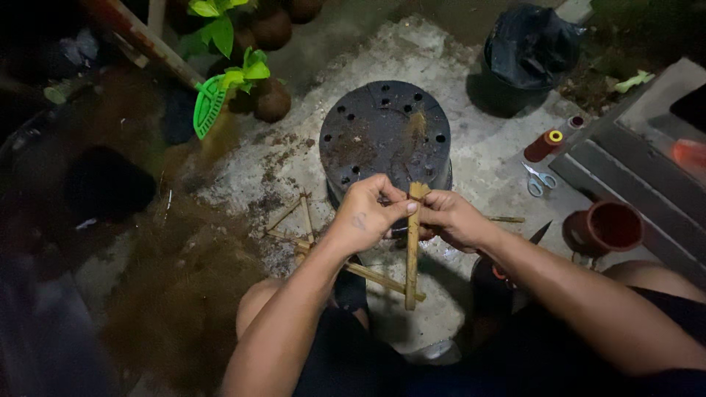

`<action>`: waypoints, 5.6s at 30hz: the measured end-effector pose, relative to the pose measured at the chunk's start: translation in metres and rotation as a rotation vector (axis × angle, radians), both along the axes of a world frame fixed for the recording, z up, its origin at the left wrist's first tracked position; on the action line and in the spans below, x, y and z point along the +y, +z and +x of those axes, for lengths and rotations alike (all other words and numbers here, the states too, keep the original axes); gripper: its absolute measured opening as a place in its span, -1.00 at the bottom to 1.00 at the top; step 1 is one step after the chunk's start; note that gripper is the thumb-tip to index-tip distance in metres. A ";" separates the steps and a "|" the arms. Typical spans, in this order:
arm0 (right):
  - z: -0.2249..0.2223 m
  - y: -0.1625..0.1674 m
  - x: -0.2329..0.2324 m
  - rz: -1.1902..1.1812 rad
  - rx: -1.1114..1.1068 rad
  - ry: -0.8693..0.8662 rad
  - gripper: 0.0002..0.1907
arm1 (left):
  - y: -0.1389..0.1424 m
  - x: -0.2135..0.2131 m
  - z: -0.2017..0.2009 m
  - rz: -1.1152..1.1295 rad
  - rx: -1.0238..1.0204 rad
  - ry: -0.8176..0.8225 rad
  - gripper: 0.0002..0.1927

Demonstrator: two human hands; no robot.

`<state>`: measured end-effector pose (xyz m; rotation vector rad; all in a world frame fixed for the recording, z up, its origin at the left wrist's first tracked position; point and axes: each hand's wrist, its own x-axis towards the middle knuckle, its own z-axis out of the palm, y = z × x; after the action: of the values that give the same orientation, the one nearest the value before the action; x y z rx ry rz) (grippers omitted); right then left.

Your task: The person sits on the ground and assembles a triangular frame from bamboo sticks, fitting the sticks together and tying each joint with string by hand. They rotate the frame and work joint by joint, tightening the ties to hold the triangle shape.

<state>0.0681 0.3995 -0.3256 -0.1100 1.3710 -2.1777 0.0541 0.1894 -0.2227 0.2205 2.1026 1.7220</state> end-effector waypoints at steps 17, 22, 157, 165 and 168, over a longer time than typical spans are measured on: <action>0.026 0.084 0.004 0.970 0.987 -0.189 -0.92 | 0.016 -0.023 -0.011 -0.303 0.186 -0.078 -0.71; 0.027 0.093 0.016 1.056 0.998 -0.220 -0.93 | 0.013 -0.026 -0.014 -0.223 -0.046 -0.077 -0.76; 0.044 0.051 -0.010 0.865 0.629 -0.326 -0.16 | -0.063 0.047 -0.034 0.105 -0.018 0.319 -0.72; 0.041 0.078 0.029 0.212 0.338 -0.457 -0.80 | -0.080 0.040 -0.042 -0.025 0.207 0.218 -0.73; 0.019 0.085 0.062 0.335 0.301 -0.487 -0.87 | -0.074 0.037 -0.040 0.037 0.083 0.227 -0.73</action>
<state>0.0875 0.4615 -0.2409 0.0289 2.0962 -2.3364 0.0141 0.2263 -0.2964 0.0662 2.2300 1.9116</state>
